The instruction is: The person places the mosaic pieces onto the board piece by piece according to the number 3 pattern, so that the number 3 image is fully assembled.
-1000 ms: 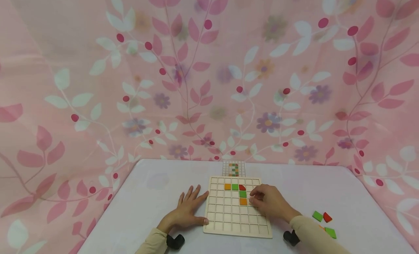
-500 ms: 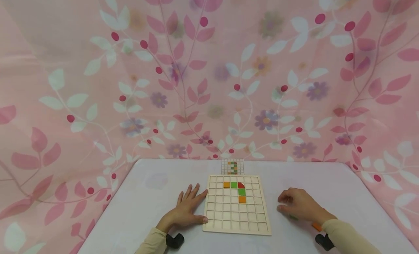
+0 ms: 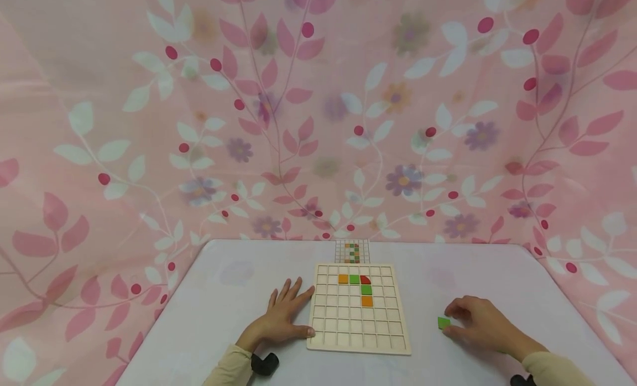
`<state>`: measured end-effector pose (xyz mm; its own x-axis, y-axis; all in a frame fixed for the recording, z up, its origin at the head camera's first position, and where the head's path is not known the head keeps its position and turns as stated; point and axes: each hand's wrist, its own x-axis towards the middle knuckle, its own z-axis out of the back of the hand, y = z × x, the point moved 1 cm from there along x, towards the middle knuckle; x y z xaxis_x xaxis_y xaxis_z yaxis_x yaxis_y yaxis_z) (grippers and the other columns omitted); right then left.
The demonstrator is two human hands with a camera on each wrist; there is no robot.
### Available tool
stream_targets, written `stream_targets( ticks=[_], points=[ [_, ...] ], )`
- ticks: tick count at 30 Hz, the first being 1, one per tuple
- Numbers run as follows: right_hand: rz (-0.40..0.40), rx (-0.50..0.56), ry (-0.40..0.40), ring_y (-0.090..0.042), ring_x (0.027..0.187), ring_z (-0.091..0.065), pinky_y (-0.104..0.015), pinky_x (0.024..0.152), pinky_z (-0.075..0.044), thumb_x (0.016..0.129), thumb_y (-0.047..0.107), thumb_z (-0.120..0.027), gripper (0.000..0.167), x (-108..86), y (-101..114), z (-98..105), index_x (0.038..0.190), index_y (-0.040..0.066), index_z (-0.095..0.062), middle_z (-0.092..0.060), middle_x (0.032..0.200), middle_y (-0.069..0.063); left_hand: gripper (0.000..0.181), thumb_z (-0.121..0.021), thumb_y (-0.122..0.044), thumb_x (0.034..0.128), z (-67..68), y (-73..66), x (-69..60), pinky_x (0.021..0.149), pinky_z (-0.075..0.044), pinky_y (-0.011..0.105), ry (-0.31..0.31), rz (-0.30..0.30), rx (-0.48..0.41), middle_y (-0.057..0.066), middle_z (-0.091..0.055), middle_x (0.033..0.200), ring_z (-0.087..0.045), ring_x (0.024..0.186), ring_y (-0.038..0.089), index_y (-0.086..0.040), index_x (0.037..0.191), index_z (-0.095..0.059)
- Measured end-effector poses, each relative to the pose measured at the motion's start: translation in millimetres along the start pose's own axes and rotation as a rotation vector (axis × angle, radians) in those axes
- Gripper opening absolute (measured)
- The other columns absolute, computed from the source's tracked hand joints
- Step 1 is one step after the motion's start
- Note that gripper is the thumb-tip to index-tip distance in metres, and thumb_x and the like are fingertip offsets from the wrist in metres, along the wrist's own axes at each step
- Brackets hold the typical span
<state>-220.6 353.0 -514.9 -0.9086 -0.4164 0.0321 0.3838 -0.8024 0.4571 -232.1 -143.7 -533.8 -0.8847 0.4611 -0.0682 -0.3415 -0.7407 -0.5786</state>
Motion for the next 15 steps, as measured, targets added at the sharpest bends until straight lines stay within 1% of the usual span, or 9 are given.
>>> stream_targets(
  ticks=[3,6,7,11,13,15],
  points=[
    [-0.004,-0.002,0.004,0.008,0.09,-0.061,-0.023,0.078,-0.057,0.086,0.045,-0.087,0.035,-4.2,0,-1,0.106,0.019,-0.075,-0.071,0.101,0.013,0.1,-0.083,-0.052,0.0872,-0.2,-0.1,-1.1,0.124,0.002,0.077,-0.002,0.0,0.001,0.024,-0.01,0.177,0.001,0.164,0.05,-0.015,0.167,-0.035],
    [0.022,-0.006,-0.03,0.008,0.088,-0.059,-0.022,0.077,-0.057,0.086,0.042,-0.087,0.032,-8.4,1,-4,0.104,0.019,-0.074,-0.07,0.099,0.014,0.1,-0.084,-0.052,0.0871,-0.1,0.6,-1.5,0.123,0.002,0.077,-0.004,0.0,0.0,0.024,-0.01,0.177,0.001,0.164,0.05,-0.015,0.167,-0.035],
    [0.035,-0.008,-0.048,0.009,0.088,-0.059,-0.022,0.076,-0.057,0.086,0.041,-0.088,0.031,-9.9,1,-5,0.104,0.019,-0.074,-0.069,0.098,0.015,0.1,-0.084,-0.052,0.087,0.0,0.8,-1.5,0.123,0.002,0.077,-0.006,-0.002,-0.001,0.024,-0.01,0.177,0.001,0.164,0.05,-0.015,0.167,-0.035],
    [0.112,-0.032,-0.169,0.009,0.083,-0.055,-0.022,0.069,-0.054,0.084,0.031,-0.091,0.026,-14.8,1,-13,0.099,0.021,-0.073,-0.067,0.094,0.02,0.102,-0.084,-0.053,0.0864,0.4,0.5,-0.5,0.123,0.004,0.077,0.001,-0.012,-0.018,0.024,-0.009,0.177,0.003,0.163,0.052,-0.015,0.167,-0.035],
    [0.128,-0.041,-0.212,0.01,0.082,-0.053,-0.022,0.067,-0.052,0.083,0.028,-0.092,0.025,-15.1,0,-16,0.098,0.022,-0.073,-0.066,0.092,0.021,0.102,-0.084,-0.053,0.0862,1.0,-0.5,-0.4,0.123,0.004,0.077,0.001,-0.012,-0.022,0.024,-0.009,0.177,0.003,0.163,0.052,-0.015,0.167,-0.035],
    [0.125,-0.045,-0.23,0.01,0.081,-0.053,-0.022,0.066,-0.052,0.083,0.026,-0.091,0.024,-14.4,0,-17,0.097,0.023,-0.073,-0.065,0.091,0.022,0.102,-0.084,-0.053,0.0863,1.5,-1.1,-0.1,0.123,0.005,0.077,0.003,-0.001,-0.021,0.023,-0.009,0.178,0.003,0.164,0.05,-0.015,0.167,-0.034]
  ],
)
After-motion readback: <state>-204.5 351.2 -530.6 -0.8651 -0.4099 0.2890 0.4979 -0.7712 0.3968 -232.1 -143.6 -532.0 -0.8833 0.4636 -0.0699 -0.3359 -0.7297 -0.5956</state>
